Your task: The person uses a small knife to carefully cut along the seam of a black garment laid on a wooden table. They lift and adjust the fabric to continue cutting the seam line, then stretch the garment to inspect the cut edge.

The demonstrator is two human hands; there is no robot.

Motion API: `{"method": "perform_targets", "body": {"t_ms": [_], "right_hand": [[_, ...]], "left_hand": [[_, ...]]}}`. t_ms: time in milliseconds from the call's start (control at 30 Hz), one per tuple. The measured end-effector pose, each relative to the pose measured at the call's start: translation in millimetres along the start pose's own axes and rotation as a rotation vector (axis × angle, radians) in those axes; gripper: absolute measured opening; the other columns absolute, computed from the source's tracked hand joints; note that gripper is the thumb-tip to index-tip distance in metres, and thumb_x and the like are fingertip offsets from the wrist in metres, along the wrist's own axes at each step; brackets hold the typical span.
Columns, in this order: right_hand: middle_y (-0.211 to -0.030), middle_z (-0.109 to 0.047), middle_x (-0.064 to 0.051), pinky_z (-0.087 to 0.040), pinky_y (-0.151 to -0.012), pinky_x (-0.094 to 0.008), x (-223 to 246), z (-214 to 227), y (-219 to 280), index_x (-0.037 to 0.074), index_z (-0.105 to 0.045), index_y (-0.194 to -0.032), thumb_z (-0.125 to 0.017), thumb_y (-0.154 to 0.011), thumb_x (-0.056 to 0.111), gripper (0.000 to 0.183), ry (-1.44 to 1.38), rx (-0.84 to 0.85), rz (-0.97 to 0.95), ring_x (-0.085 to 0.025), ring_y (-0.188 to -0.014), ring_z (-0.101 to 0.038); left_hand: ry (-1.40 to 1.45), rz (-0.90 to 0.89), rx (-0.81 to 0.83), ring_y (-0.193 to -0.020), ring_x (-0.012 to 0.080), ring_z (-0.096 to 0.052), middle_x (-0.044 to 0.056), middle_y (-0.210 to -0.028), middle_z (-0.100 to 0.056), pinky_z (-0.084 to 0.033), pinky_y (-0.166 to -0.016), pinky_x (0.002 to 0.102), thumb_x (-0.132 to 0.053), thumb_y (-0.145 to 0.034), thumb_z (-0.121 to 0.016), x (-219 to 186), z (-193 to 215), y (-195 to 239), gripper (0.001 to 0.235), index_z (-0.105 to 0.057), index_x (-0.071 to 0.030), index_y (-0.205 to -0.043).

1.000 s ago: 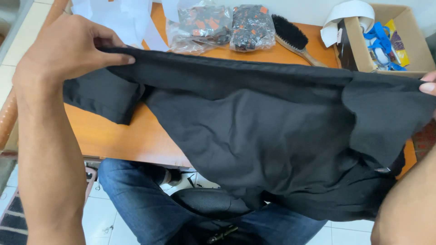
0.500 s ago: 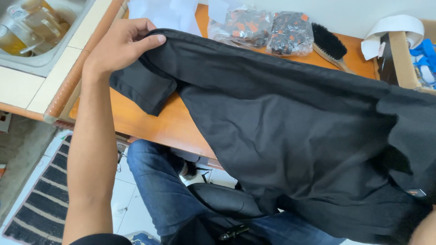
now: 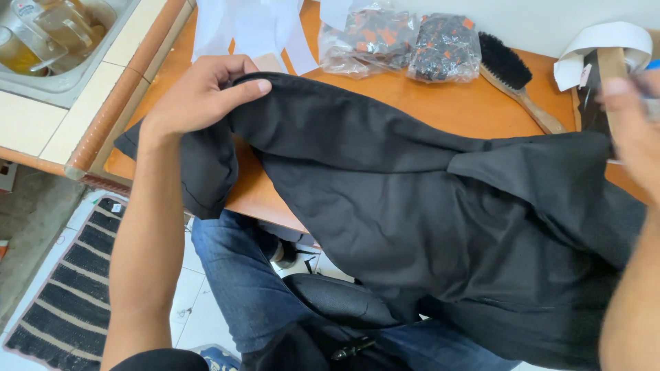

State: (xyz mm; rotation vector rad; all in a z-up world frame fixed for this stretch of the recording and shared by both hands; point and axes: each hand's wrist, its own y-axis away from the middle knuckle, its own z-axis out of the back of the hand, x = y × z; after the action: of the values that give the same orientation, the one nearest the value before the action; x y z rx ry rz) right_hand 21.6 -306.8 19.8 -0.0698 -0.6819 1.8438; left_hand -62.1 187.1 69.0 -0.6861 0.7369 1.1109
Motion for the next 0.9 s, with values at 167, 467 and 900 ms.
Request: {"method": "perform_targets", "body": {"t_ms": [167, 467, 900], "right_hand": [[-0.072, -0.051, -0.006, -0.039, -0.061, -0.029, 153.1, -34.6, -20.5, 0.003, -0.058, -0.096, -0.067, -0.080, 0.016, 0.022, -0.419, 0.266, 0.154, -0.017, -0.060, -0.048], [-0.060, -0.052, -0.009, -0.038, -0.053, -0.032, 162.4, -142.4, -28.2, 0.006, -0.047, -0.071, -0.068, -0.072, 0.018, 0.024, -0.639, 0.450, 0.096, -0.023, -0.054, -0.051], [-0.085, -0.048, -0.001, -0.029, -0.064, -0.017, 98.6, -9.8, -36.5, 0.011, -0.030, -0.076, -0.061, -0.072, -0.002, 0.034, -0.597, 0.311, -0.105, -0.006, -0.068, -0.032]], "left_hand": [[0.061, -0.011, -0.035, -0.065, 0.0063, -0.045, 0.000, -0.066, -0.053, -0.039, -0.062, 0.021, -0.020, -0.089, -0.053, -11.4, -25.8, -4.2, 0.016, -0.058, -0.007, -0.082], [-0.025, 0.017, -0.035, -0.069, 0.0165, -0.055, 0.009, -0.071, -0.062, -0.047, -0.070, 0.032, -0.014, -0.083, -0.056, -16.8, -23.8, 12.4, 0.016, -0.064, -0.006, -0.095], [-0.706, 0.240, -0.381, -0.061, 0.0211, -0.056, 0.006, -0.067, -0.062, -0.041, -0.054, 0.037, -0.013, -0.070, -0.061, 3.6, 16.0, 48.6, 0.021, -0.071, -0.015, -0.088]]}}
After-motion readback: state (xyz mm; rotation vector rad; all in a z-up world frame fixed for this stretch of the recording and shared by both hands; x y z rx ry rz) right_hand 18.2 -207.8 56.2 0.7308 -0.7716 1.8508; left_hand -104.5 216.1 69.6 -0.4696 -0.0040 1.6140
